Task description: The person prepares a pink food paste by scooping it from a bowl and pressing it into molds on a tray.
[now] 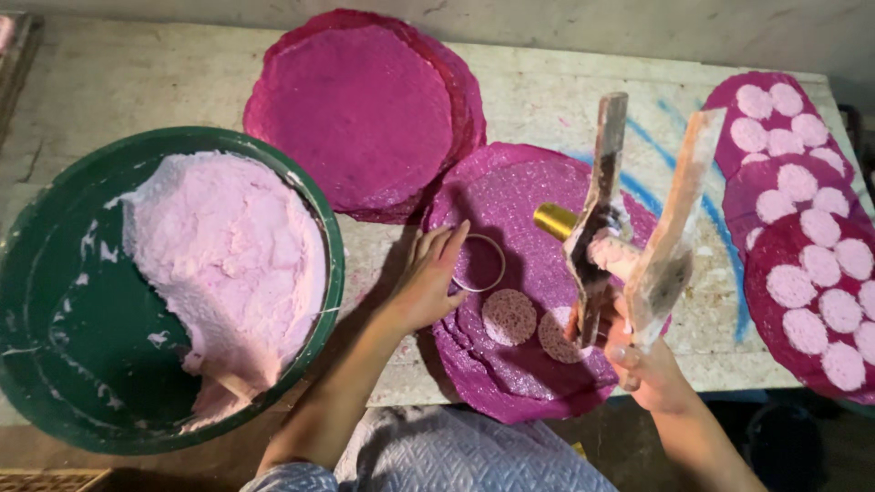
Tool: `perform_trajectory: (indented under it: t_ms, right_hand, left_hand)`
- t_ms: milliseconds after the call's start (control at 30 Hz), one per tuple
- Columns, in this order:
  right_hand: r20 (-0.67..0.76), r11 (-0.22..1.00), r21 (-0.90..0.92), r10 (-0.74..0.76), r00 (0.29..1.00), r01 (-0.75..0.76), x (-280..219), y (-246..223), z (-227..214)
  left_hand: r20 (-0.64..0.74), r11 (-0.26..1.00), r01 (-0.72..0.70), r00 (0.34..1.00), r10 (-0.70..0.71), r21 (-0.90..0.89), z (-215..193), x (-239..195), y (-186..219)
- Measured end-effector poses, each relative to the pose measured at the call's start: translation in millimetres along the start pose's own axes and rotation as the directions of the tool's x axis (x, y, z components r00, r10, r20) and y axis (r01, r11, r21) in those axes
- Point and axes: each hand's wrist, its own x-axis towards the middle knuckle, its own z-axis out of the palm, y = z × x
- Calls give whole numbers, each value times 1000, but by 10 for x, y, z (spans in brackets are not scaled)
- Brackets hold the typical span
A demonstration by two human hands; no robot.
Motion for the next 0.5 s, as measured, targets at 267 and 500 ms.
perform_trajectory:
  t_ms: [267, 500]
  right_hand:
    - [1, 979, -162, 124, 992, -122, -123, -32, -64]
    - [444, 802, 146, 470, 763, -579, 56, -58, -104]
  left_hand:
    - [94, 993, 26, 995, -15, -111, -141, 119, 221]
    - [-126, -506, 2, 967, 219, -863, -532, 453, 422]
